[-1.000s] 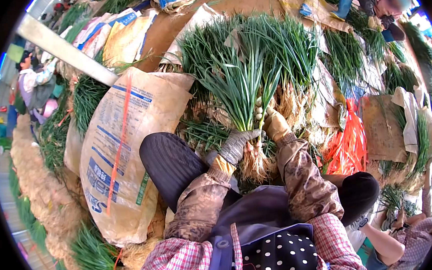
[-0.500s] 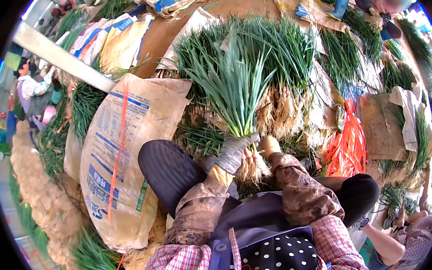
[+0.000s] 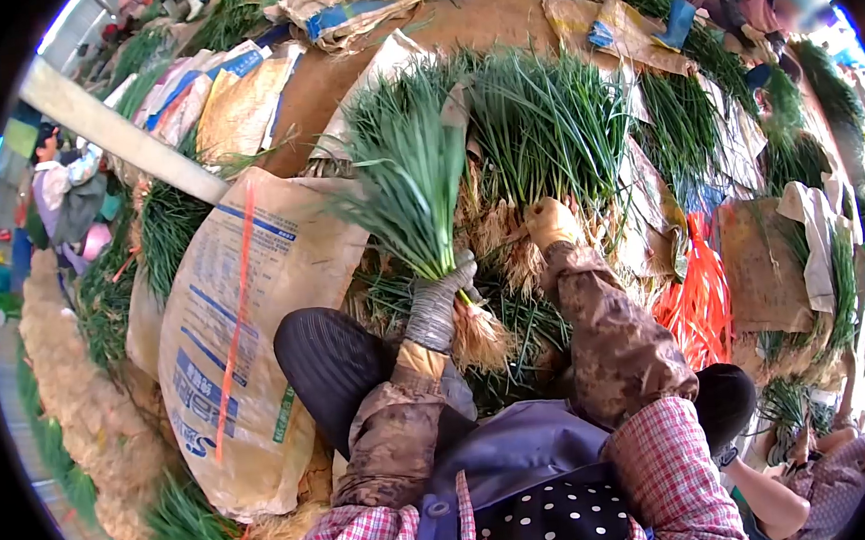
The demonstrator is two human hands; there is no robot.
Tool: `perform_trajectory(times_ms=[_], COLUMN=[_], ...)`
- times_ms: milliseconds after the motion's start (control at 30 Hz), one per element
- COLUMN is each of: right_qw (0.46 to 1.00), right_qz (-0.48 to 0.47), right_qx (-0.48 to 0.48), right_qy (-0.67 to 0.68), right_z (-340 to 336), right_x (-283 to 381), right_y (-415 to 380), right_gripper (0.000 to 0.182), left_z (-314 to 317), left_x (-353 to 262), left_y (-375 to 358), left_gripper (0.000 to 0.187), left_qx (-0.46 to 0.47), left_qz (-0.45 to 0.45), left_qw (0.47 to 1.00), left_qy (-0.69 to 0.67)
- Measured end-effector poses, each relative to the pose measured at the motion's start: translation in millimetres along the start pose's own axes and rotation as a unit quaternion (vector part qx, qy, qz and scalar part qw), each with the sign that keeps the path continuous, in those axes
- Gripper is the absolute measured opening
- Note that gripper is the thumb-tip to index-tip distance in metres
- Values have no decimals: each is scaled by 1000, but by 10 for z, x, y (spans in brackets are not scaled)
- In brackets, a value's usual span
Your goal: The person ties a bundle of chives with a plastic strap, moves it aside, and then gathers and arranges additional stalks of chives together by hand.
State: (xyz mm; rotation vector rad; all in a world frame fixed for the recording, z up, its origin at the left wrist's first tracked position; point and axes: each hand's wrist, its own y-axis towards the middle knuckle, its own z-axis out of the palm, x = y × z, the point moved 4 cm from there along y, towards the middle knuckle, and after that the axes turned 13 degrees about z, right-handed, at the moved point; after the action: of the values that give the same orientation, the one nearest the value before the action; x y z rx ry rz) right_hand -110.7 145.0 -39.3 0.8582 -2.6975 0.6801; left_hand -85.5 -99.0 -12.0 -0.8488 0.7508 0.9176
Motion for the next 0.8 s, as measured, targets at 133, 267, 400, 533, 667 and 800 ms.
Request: perform_trajectory(times_ms=[133,267,400,533,667,800], right_qw=[993,957,909,905,775,842], right_qz=[-88,-236,-192,-116,147,188], right_qx=[56,147,368,361,362,277], right_qy=[63,82,29,194,497,424], right_z=[106,26,-96,237,182,602], right_x=[-245,-408,-387,-705,-334,-474], right_y=[-577,-1493,-1616,-1028,-1038,-944], right_gripper=[13,16,28,47,31,27], left_z=[38,148,143,130,261,120], left_x=[371,379,472,475,348,473], left_y=[-33,-13,-87,-57,-96,-125], left_gripper=[34,25,20,23,24,22], left_qx=[-18,10,19,4,28,-46], left_qz=[-63,-104,-138,-165,-167,-124], left_qw=[998,993,987,976,969,981], left_qy=[-23,46,76,143,179,141])
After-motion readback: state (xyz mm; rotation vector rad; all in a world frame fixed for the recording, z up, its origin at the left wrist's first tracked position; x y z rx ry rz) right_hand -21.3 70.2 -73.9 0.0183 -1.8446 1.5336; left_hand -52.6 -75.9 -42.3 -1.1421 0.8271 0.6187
